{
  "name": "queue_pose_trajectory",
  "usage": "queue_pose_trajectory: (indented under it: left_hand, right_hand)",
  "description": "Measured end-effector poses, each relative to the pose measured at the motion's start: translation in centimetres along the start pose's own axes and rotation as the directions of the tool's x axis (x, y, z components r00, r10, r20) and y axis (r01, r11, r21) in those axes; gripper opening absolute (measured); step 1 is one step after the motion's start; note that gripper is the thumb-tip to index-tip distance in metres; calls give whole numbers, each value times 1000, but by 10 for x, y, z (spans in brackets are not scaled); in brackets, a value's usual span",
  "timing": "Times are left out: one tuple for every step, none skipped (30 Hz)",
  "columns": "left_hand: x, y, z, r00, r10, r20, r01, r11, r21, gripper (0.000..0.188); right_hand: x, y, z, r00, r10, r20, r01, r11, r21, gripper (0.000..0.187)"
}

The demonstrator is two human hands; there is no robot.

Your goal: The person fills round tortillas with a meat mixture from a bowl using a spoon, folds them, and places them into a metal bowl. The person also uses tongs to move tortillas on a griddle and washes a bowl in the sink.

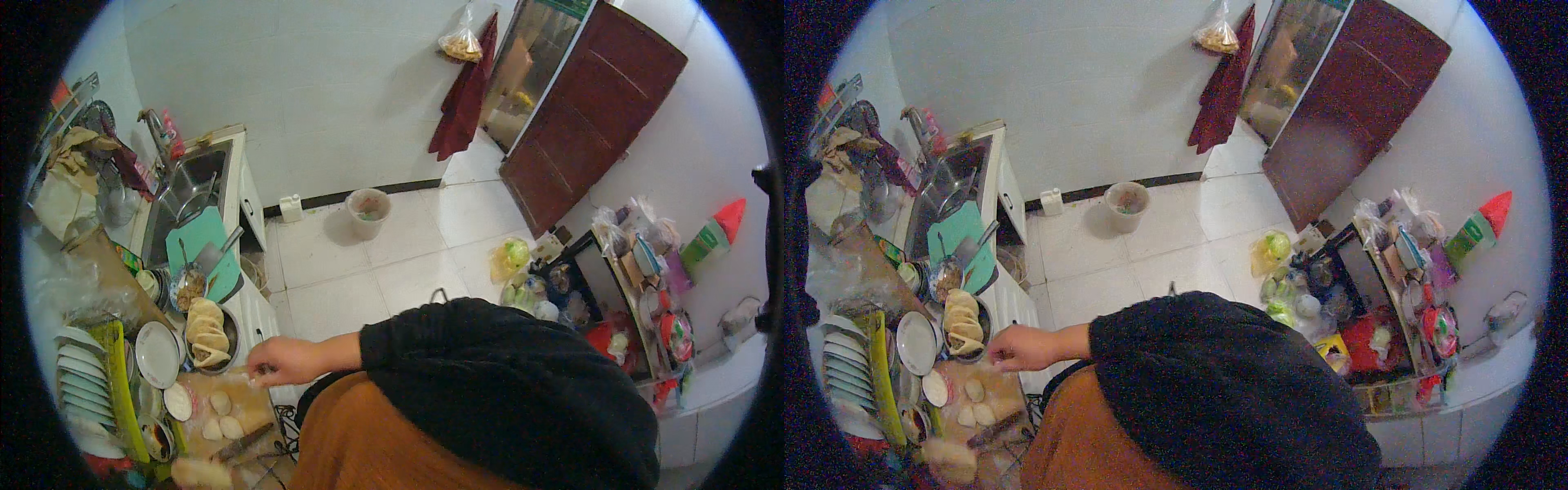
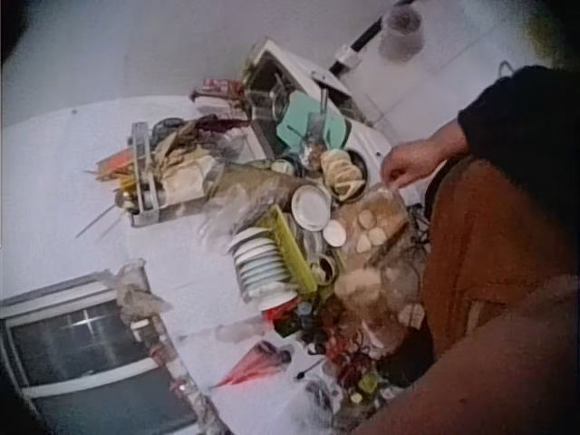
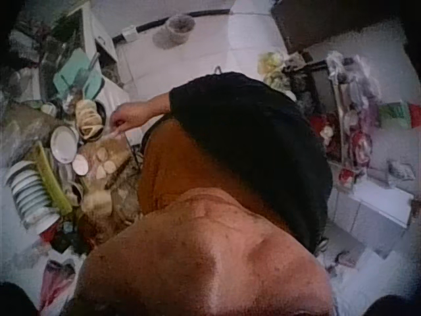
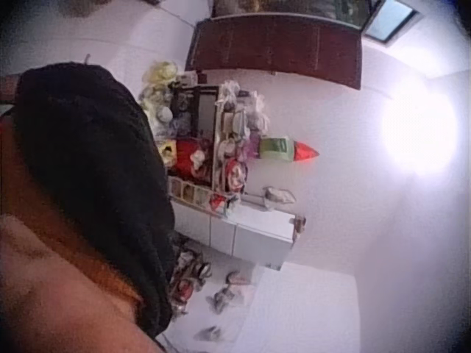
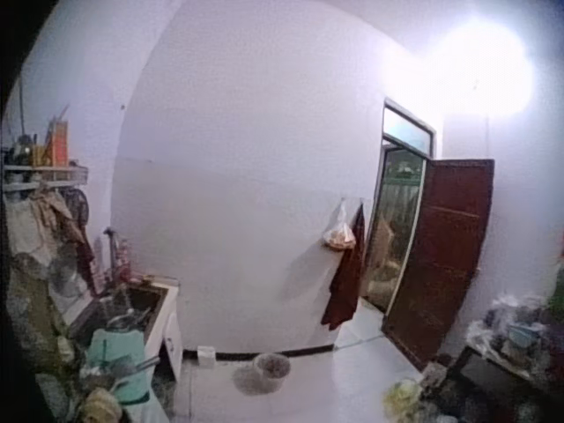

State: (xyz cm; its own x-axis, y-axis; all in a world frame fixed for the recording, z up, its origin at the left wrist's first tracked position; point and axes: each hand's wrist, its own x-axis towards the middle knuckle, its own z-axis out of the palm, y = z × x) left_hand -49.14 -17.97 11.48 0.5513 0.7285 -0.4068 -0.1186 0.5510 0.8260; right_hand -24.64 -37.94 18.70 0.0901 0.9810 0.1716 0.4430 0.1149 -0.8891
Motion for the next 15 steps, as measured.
queue_pose_trajectory:
  left_hand:
    - [-8, 0, 10, 999, -34, -8, 33, 998, -46, 51]
    - [-17, 2, 22, 996, -74, -56, 70, 994, -83, 52]
    - [-23, 2, 39, 992, -122, -44, 116, 987, -112, 52]
    - [-23, 0, 62, 988, -152, 41, 156, 979, -131, 53]
    - [-21, -4, 88, 962, -169, 213, 214, 954, -208, 54]
    - [-11, -12, 118, 929, -149, 338, 227, 952, -205, 55]
    - [-3, -21, 147, 859, -85, 505, 253, 928, -274, 57]
    - [12, -25, 176, 846, -93, 526, 288, 909, -303, 56]
    - [26, -29, 205, 791, -72, 607, 346, 872, -347, 55]
    - [34, -33, 231, 821, -48, 570, 322, 862, -391, 53]
    - [41, -33, 254, 843, -55, 536, 307, 866, -394, 54]
    - [42, -34, 272, 822, -24, 569, 318, 848, -423, 54]
    - [50, -33, 294, 862, -53, 505, 309, 843, -439, 57]
    - [53, -34, 315, 896, -67, 439, 276, 858, -433, 56]
    - [60, -35, 335, 901, -36, 432, 245, 864, -440, 56]
  right_hand:
    - [8, -6, 6, 996, -89, 21, 88, 994, 71, 37]
    - [12, -8, 8, 993, -106, 43, 106, 994, -2, 43]
    - [15, -7, 8, 981, -190, 24, 191, 980, -50, 50]
    - [17, -3, 6, 955, -298, -5, 296, 952, -82, 57]
    - [20, 6, -4, 983, -185, -6, 181, 965, -189, 61]
    - [27, 15, -11, 996, -92, 19, 94, 960, -263, 66]
    - [32, 29, -28, 993, -110, -33, 97, 960, -263, 64]
    - [29, 43, -53, 994, 100, -33, -105, 971, -215, 57]
    - [31, 54, -78, 987, -21, -158, -23, 962, -271, 43]
    - [28, 61, -103, 946, -97, -308, 9, 961, -276, 33]
    - [29, 66, -128, 954, 10, -300, -113, 939, -326, 27]
    - [26, 67, -146, 941, -82, -329, -28, 949, -314, 21]
    - [30, 70, -168, 922, -71, -380, -59, 946, -319, 20]
    - [28, 69, -186, 929, 6, -370, -116, 955, -274, 21]
    - [28, 71, -203, 928, 23, -371, -119, 964, -239, 21]
